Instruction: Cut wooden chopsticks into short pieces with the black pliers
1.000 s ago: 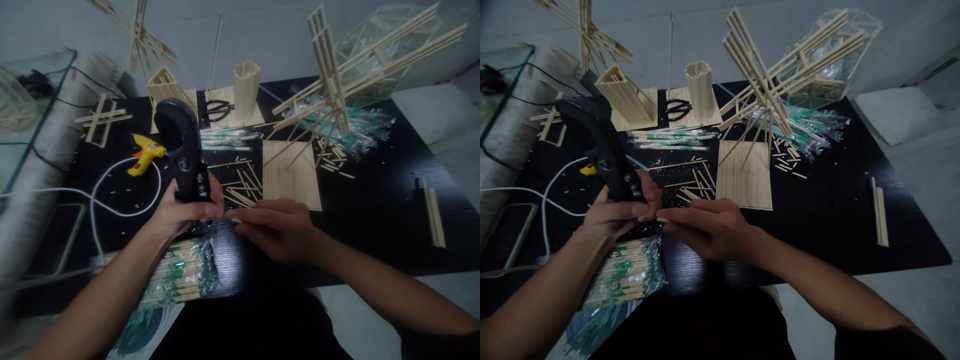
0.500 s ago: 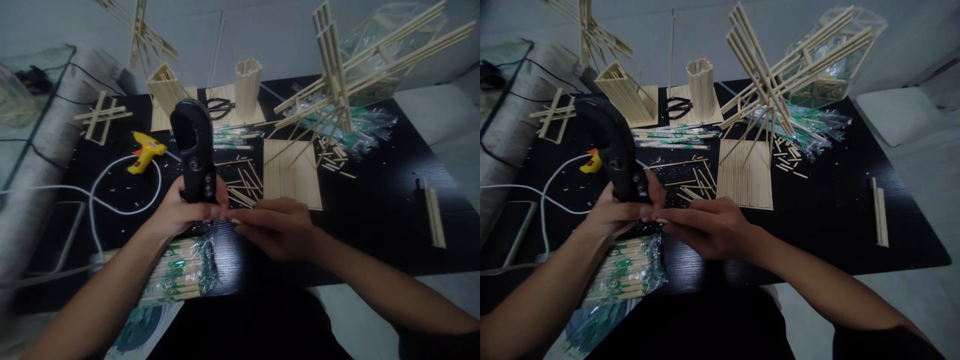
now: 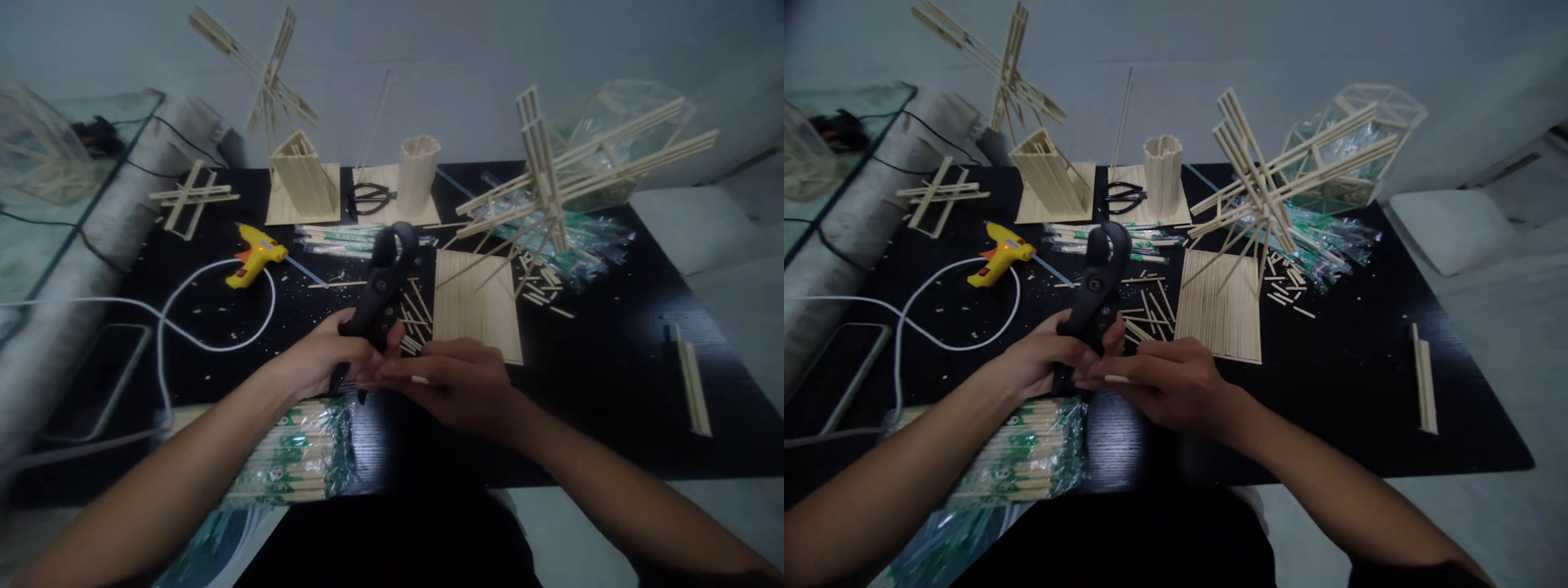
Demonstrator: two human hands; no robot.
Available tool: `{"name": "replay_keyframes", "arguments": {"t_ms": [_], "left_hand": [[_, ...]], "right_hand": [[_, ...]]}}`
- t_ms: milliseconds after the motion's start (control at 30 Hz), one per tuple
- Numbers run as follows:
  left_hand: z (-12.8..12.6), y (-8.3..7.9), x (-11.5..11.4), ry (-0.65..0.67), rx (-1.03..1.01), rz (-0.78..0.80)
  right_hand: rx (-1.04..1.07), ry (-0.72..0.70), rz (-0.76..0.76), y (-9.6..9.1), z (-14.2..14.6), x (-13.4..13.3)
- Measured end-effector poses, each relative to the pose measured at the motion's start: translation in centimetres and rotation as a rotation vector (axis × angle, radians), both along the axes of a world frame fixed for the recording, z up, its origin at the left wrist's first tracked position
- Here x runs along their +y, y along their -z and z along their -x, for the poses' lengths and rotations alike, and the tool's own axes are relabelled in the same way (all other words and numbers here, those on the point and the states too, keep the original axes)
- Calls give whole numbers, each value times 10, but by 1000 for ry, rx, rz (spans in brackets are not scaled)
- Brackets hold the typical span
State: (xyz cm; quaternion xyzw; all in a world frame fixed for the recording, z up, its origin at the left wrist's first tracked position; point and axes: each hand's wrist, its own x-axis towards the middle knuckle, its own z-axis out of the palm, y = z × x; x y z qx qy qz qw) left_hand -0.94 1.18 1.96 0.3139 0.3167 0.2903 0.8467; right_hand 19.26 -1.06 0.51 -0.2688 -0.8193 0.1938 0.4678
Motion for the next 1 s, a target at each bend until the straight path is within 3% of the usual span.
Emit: {"name": "replay_keyframes", "arguments": {"t_ms": [233,567,1000], "left_hand": [[-1,1,-3,34,-31,59],[-5,6,-2,41,8,129],[-5,8,-2,40,29,154]], "right_hand": [[-32,-8,31,-2,2,0],[-24,-155,132,0,6,2],[-31,-166,135,7,6,1]]}}
